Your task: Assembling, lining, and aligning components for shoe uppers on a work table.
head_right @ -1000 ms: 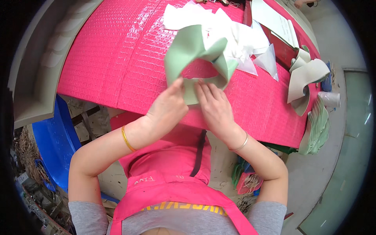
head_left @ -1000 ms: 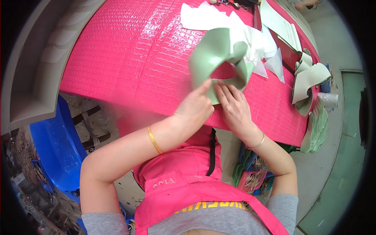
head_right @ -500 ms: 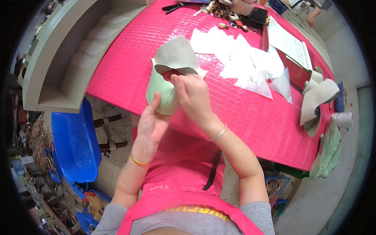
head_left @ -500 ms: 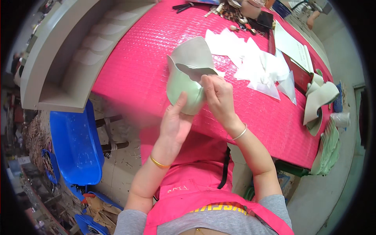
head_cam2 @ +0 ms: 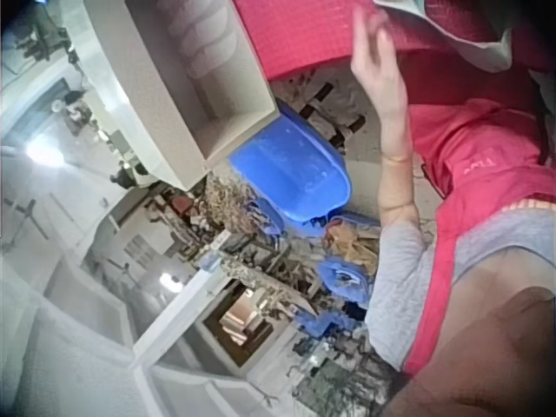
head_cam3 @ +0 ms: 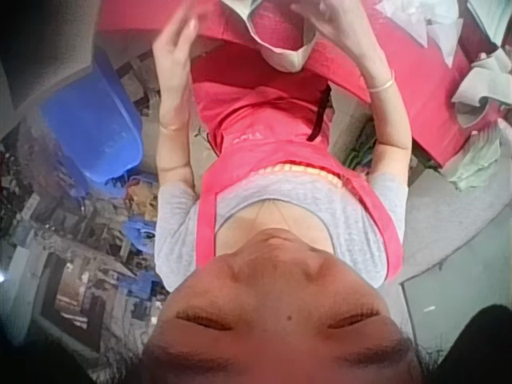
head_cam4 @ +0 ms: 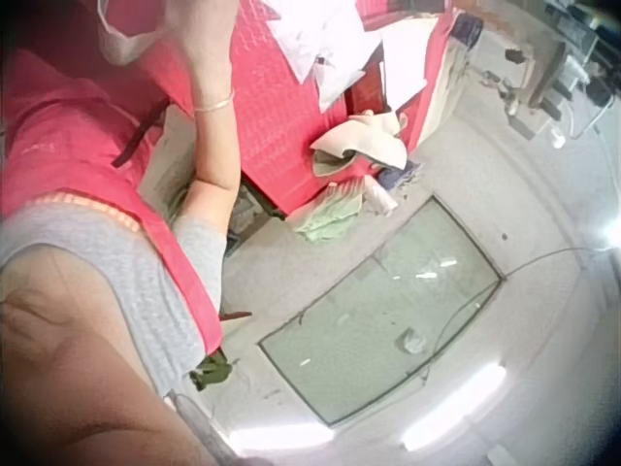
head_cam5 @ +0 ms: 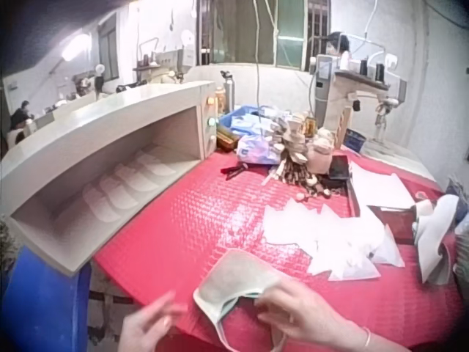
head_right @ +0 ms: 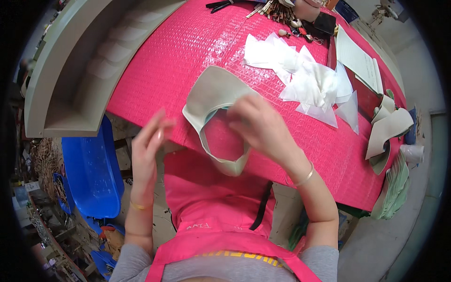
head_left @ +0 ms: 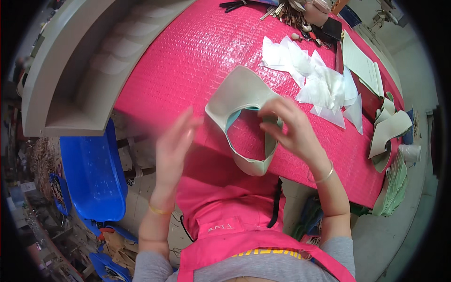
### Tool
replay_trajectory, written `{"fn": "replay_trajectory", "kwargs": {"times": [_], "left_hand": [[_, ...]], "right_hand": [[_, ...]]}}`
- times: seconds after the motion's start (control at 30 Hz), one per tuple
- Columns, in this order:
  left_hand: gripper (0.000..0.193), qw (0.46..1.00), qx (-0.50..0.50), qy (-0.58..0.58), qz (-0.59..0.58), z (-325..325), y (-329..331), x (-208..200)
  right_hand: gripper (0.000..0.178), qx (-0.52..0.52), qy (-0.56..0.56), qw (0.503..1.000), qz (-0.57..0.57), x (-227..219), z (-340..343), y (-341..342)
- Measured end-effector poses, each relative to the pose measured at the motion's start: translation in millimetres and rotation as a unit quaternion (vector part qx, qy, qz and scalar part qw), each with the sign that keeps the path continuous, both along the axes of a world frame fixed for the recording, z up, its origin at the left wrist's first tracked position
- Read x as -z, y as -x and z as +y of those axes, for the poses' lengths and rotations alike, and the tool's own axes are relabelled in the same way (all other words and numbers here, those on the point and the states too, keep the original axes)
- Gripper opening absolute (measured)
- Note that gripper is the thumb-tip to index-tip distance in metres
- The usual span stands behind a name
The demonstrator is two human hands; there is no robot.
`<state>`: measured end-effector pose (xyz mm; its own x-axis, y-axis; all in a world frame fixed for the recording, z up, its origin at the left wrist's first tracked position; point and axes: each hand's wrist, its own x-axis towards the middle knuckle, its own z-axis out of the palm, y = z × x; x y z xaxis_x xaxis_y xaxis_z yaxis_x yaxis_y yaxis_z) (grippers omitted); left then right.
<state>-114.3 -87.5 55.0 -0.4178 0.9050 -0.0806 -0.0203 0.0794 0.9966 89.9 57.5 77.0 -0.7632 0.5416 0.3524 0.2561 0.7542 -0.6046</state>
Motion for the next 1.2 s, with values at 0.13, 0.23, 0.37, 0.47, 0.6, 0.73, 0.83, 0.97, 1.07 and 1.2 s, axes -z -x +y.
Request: {"fn": "replay_trajectory", "kwargs": {"times": [0.13, 0.23, 0.37, 0.47, 0.6, 0.73, 0.83, 0.97, 1.07, 1.2], "left_hand": [[0.036, 0.872, -0.035, -0.065, 0.485, 98, -2, 17], [0.030, 0.915, 0.019, 0.119, 0.386, 118, 0, 0], [0.032, 0.943, 0.106, 0.094, 0.300, 119, 11, -10], [0.032, 0.931, 0.104, 0.062, 0.345, 131, -14, -4], [0.026, 0.963, 0.193, 0.087, 0.168, 126, 18, 12], [0.038, 0.876, 0.043, -0.142, 0.459, 125, -4, -6], [0.039, 0.788, 0.131, -0.104, 0.592, 89, -52, -47], [0.018, 0.698, 0.127, 0.050, 0.703, 62, -58, -1], [0.021, 0.871, 0.172, -0.066, 0.456, 29, -43, 6], [0.018, 0.871, 0.150, -0.054, 0.464, 27, -60, 21]], "right_hand": [[0.018, 0.067, -0.169, 0.970, -0.162, 23, 12, 33], [0.014, -0.060, -0.240, 0.953, -0.175, 22, 3, 23], [0.005, -0.016, -0.213, 0.968, -0.134, -1, -9, -5], [0.006, 0.036, -0.173, 0.976, -0.130, 27, 5, 9], [0.022, -0.002, 0.035, 0.998, 0.058, 14, 8, -18], [0.018, 0.094, 0.378, 0.915, 0.108, 37, 22, -14], [0.015, 0.117, 0.309, 0.944, 0.008, 41, 28, -17], [0.012, 0.117, 0.308, 0.944, 0.021, 34, 29, -37], [0.011, 0.138, 0.444, 0.882, 0.071, 43, 10, -72], [0.024, 0.117, 0.102, 0.982, -0.104, 23, -11, -48]]}}
